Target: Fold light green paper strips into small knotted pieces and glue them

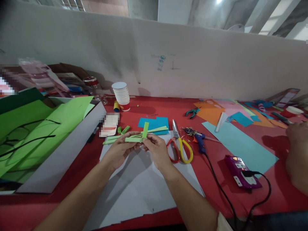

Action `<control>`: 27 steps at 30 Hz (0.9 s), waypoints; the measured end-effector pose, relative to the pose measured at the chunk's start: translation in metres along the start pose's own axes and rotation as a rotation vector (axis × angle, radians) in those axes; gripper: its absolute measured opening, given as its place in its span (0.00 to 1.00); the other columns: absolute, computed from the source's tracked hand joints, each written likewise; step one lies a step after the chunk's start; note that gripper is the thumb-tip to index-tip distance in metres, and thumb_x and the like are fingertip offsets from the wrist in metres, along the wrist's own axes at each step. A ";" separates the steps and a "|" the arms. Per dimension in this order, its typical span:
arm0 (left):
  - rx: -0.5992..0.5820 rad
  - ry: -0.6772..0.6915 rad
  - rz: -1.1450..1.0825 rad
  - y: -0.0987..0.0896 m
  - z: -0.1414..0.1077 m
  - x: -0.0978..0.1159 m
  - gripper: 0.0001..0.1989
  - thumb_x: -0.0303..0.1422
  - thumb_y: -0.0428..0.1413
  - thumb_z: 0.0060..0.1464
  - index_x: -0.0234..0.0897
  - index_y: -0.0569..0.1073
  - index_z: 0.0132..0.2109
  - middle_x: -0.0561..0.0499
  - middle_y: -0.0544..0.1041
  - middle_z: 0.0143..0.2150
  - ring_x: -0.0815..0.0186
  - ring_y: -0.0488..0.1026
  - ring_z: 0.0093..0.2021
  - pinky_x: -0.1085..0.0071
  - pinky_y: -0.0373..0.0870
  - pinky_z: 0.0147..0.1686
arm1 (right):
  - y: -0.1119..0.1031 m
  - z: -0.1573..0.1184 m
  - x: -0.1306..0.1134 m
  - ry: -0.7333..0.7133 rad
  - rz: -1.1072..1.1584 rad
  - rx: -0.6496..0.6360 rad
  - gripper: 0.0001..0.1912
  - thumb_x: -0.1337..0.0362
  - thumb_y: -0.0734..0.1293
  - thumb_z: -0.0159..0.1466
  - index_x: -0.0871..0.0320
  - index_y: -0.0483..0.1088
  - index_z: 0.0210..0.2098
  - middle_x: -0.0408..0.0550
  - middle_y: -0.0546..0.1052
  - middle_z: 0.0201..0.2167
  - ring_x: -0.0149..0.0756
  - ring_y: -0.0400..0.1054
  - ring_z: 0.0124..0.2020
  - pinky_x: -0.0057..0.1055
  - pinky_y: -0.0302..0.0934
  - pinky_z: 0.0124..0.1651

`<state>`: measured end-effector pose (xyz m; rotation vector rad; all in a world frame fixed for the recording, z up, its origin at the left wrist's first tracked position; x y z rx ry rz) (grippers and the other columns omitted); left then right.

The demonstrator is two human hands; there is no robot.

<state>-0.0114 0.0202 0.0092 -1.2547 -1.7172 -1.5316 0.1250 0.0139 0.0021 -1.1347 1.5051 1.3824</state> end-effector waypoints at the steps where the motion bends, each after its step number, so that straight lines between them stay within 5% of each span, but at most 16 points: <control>1: 0.012 0.000 0.006 0.000 0.000 -0.001 0.17 0.24 0.63 0.37 0.36 0.74 0.40 0.50 0.78 0.32 0.70 0.73 0.28 0.72 0.67 0.33 | 0.000 -0.001 0.000 -0.002 -0.003 -0.008 0.07 0.62 0.69 0.51 0.58 0.74 0.28 0.39 0.71 0.20 0.26 0.61 0.21 0.25 0.55 0.25; 16: 0.044 0.062 0.001 0.004 0.000 -0.012 0.12 0.31 0.65 0.40 0.35 0.74 0.34 0.54 0.74 0.27 0.74 0.68 0.26 0.76 0.63 0.30 | 0.003 -0.001 0.012 -0.026 0.027 0.019 0.10 0.61 0.71 0.51 0.58 0.75 0.31 0.40 0.71 0.21 0.26 0.61 0.21 0.25 0.57 0.26; 27: 0.096 -0.028 -0.056 0.002 0.003 -0.014 0.15 0.31 0.67 0.35 0.35 0.71 0.31 0.56 0.72 0.23 0.73 0.67 0.22 0.73 0.65 0.27 | 0.004 -0.002 0.014 -0.041 -0.005 0.012 0.10 0.61 0.70 0.52 0.56 0.77 0.33 0.43 0.74 0.24 0.29 0.62 0.23 0.28 0.60 0.28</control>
Point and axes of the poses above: each hand's wrist, its own z-axis towards the middle knuckle, its own y-axis out of the palm, x = y × z, the point moved 1 cm from there along z, towards the middle knuckle
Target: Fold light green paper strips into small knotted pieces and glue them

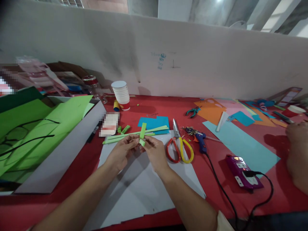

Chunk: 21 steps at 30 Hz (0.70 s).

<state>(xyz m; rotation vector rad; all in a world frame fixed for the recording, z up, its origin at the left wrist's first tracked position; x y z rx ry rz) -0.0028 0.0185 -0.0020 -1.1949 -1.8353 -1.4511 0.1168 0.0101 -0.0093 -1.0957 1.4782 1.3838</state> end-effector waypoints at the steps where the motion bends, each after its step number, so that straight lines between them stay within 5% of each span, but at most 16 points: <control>1: -0.008 0.000 -0.003 -0.001 0.001 0.000 0.15 0.31 0.67 0.35 0.35 0.70 0.31 0.56 0.72 0.23 0.72 0.67 0.22 0.72 0.65 0.27 | 0.000 0.000 0.001 -0.011 -0.017 -0.005 0.10 0.61 0.69 0.52 0.55 0.77 0.34 0.43 0.74 0.24 0.29 0.62 0.23 0.28 0.60 0.29; 9: -0.009 0.019 0.000 -0.002 0.003 -0.002 0.16 0.33 0.66 0.37 0.35 0.71 0.34 0.54 0.74 0.24 0.70 0.70 0.24 0.71 0.67 0.29 | -0.001 0.002 -0.001 -0.020 -0.069 0.000 0.11 0.62 0.68 0.52 0.55 0.77 0.36 0.44 0.76 0.30 0.31 0.65 0.26 0.30 0.63 0.31; 16: 0.070 0.048 -0.057 -0.001 0.002 0.000 0.14 0.31 0.67 0.36 0.34 0.72 0.32 0.54 0.75 0.25 0.72 0.71 0.25 0.74 0.66 0.30 | 0.002 -0.003 -0.010 -0.001 0.063 -0.169 0.14 0.66 0.65 0.53 0.57 0.74 0.39 0.45 0.76 0.31 0.34 0.69 0.31 0.32 0.64 0.36; 21: 0.056 0.024 -0.058 0.001 0.002 -0.005 0.13 0.31 0.66 0.37 0.33 0.73 0.31 0.53 0.75 0.25 0.71 0.71 0.26 0.74 0.66 0.30 | 0.002 0.000 -0.004 -0.016 -0.091 0.021 0.11 0.61 0.67 0.54 0.59 0.73 0.35 0.44 0.75 0.27 0.33 0.67 0.27 0.30 0.64 0.31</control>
Point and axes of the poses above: each hand's wrist, its own z-axis towards the middle knuckle, its own y-axis out of the palm, x = y × z, the point moved 1 cm from there along z, towards the middle knuckle
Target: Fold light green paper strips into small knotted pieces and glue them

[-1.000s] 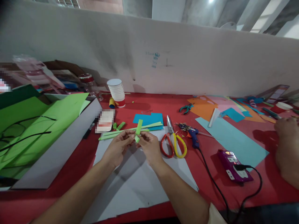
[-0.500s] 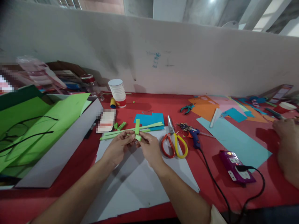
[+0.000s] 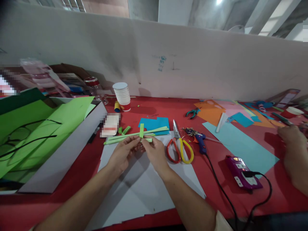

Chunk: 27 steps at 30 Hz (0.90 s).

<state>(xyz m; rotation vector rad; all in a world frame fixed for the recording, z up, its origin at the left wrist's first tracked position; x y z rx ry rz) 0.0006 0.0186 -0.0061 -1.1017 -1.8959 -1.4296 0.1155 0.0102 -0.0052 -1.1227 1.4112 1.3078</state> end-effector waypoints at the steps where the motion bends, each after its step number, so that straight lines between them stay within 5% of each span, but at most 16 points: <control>1: -0.013 -0.010 0.002 0.000 0.000 -0.001 0.12 0.31 0.66 0.38 0.33 0.73 0.31 0.53 0.75 0.26 0.71 0.71 0.26 0.74 0.66 0.30 | 0.000 0.001 0.002 0.006 -0.004 0.023 0.10 0.61 0.67 0.54 0.59 0.73 0.34 0.44 0.75 0.26 0.32 0.67 0.25 0.30 0.63 0.30; 9: -0.033 -0.110 -0.009 -0.003 0.000 0.008 0.10 0.33 0.65 0.40 0.34 0.73 0.30 0.53 0.73 0.26 0.73 0.69 0.25 0.74 0.66 0.30 | -0.003 0.003 0.001 0.040 0.053 0.034 0.08 0.62 0.68 0.54 0.60 0.73 0.31 0.42 0.74 0.23 0.28 0.65 0.23 0.26 0.60 0.27; 17: -0.203 -0.055 0.118 -0.007 0.003 0.007 0.13 0.32 0.64 0.42 0.34 0.72 0.36 0.53 0.73 0.29 0.72 0.68 0.27 0.73 0.64 0.31 | -0.003 0.001 -0.003 0.041 -0.031 0.011 0.10 0.60 0.67 0.54 0.60 0.73 0.32 0.42 0.74 0.20 0.29 0.65 0.21 0.26 0.60 0.26; 27: -0.166 -0.056 0.099 -0.005 0.001 0.016 0.13 0.28 0.66 0.37 0.32 0.75 0.34 0.51 0.76 0.29 0.71 0.72 0.30 0.73 0.68 0.35 | -0.004 -0.005 -0.007 -0.165 -0.267 -0.054 0.11 0.60 0.65 0.58 0.58 0.75 0.38 0.44 0.76 0.24 0.30 0.68 0.23 0.27 0.65 0.27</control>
Point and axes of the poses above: each hand's wrist, its own z-axis towards the middle knuckle, its own y-axis out of the palm, x = y × z, the point moved 1 cm from there along z, towards the middle knuckle
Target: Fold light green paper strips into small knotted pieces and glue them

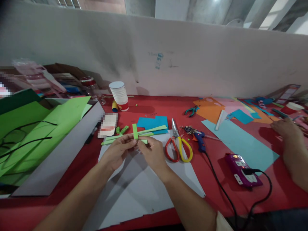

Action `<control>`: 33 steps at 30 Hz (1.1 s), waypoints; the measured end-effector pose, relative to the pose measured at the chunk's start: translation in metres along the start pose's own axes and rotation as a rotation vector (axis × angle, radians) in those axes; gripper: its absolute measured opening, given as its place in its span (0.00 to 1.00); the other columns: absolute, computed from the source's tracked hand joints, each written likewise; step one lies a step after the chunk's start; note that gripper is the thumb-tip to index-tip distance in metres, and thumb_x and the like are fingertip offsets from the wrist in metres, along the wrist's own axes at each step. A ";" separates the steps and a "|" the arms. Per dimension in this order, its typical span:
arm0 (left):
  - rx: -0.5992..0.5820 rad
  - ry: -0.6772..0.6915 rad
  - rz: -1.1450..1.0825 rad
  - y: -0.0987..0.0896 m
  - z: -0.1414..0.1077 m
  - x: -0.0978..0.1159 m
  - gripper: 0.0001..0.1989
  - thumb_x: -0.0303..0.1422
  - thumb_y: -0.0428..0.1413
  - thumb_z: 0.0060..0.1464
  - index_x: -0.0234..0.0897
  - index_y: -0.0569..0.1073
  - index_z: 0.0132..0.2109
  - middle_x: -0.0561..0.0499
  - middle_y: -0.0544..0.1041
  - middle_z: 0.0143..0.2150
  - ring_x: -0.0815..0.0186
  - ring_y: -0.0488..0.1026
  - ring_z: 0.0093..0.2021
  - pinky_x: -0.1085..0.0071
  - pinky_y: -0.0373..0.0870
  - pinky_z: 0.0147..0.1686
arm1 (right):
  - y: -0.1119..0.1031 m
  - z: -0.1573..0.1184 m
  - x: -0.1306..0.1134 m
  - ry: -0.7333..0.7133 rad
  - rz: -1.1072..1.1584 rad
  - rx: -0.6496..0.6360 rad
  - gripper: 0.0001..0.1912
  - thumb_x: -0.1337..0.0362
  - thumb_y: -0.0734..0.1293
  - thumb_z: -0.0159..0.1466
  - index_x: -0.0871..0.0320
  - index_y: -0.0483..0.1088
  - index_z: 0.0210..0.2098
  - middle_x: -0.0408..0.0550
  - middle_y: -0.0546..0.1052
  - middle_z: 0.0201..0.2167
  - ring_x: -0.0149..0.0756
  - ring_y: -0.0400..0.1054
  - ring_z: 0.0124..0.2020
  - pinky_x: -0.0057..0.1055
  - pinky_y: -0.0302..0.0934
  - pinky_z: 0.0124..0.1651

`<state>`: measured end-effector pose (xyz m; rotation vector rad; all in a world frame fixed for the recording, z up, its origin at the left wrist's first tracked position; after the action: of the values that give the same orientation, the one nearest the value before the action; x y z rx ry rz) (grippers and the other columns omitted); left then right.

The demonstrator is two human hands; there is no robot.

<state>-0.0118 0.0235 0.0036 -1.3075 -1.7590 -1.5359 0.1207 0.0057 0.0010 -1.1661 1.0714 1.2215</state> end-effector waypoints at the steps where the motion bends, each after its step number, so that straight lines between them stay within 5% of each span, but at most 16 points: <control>1: 0.007 -0.002 -0.011 -0.001 0.001 -0.001 0.13 0.28 0.67 0.36 0.32 0.75 0.33 0.52 0.76 0.28 0.71 0.72 0.29 0.74 0.68 0.35 | 0.000 -0.001 0.001 -0.003 -0.005 0.000 0.11 0.60 0.65 0.59 0.58 0.74 0.38 0.44 0.76 0.25 0.31 0.69 0.23 0.27 0.65 0.28; 14: -0.022 -0.017 -0.093 -0.002 0.002 -0.002 0.11 0.26 0.66 0.35 0.32 0.77 0.30 0.50 0.77 0.28 0.68 0.73 0.27 0.70 0.71 0.34 | 0.001 -0.002 0.001 0.006 0.102 -0.023 0.13 0.54 0.61 0.63 0.57 0.70 0.35 0.42 0.71 0.22 0.28 0.65 0.21 0.24 0.61 0.21; 20: 0.062 0.239 0.056 0.003 -0.001 -0.002 0.09 0.25 0.65 0.36 0.34 0.78 0.30 0.52 0.78 0.27 0.70 0.72 0.27 0.74 0.68 0.31 | 0.003 -0.001 -0.001 -0.002 0.074 0.006 0.11 0.59 0.69 0.55 0.55 0.72 0.37 0.42 0.74 0.30 0.26 0.65 0.22 0.24 0.63 0.23; 25: -0.014 0.169 -0.010 0.004 -0.003 -0.002 0.07 0.28 0.65 0.38 0.34 0.77 0.29 0.52 0.77 0.25 0.70 0.71 0.24 0.71 0.69 0.29 | 0.001 0.001 -0.002 0.035 0.148 -0.033 0.09 0.60 0.68 0.56 0.55 0.72 0.37 0.39 0.71 0.21 0.26 0.64 0.21 0.24 0.62 0.25; 33: -0.057 0.180 0.067 0.006 -0.005 0.002 0.08 0.27 0.64 0.41 0.34 0.77 0.33 0.51 0.77 0.29 0.69 0.71 0.27 0.71 0.68 0.30 | -0.001 0.003 -0.001 0.028 0.165 -0.042 0.08 0.62 0.66 0.58 0.56 0.71 0.36 0.40 0.72 0.23 0.28 0.67 0.23 0.25 0.64 0.26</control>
<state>-0.0085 0.0193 0.0094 -1.2010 -1.5559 -1.6223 0.1213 0.0091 0.0020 -1.1472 1.1863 1.3647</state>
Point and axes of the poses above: each hand's wrist, its own z-axis towards the middle knuckle, its own y-axis out of the palm, x = y × z, the point moved 1 cm from there along z, towards the middle knuckle
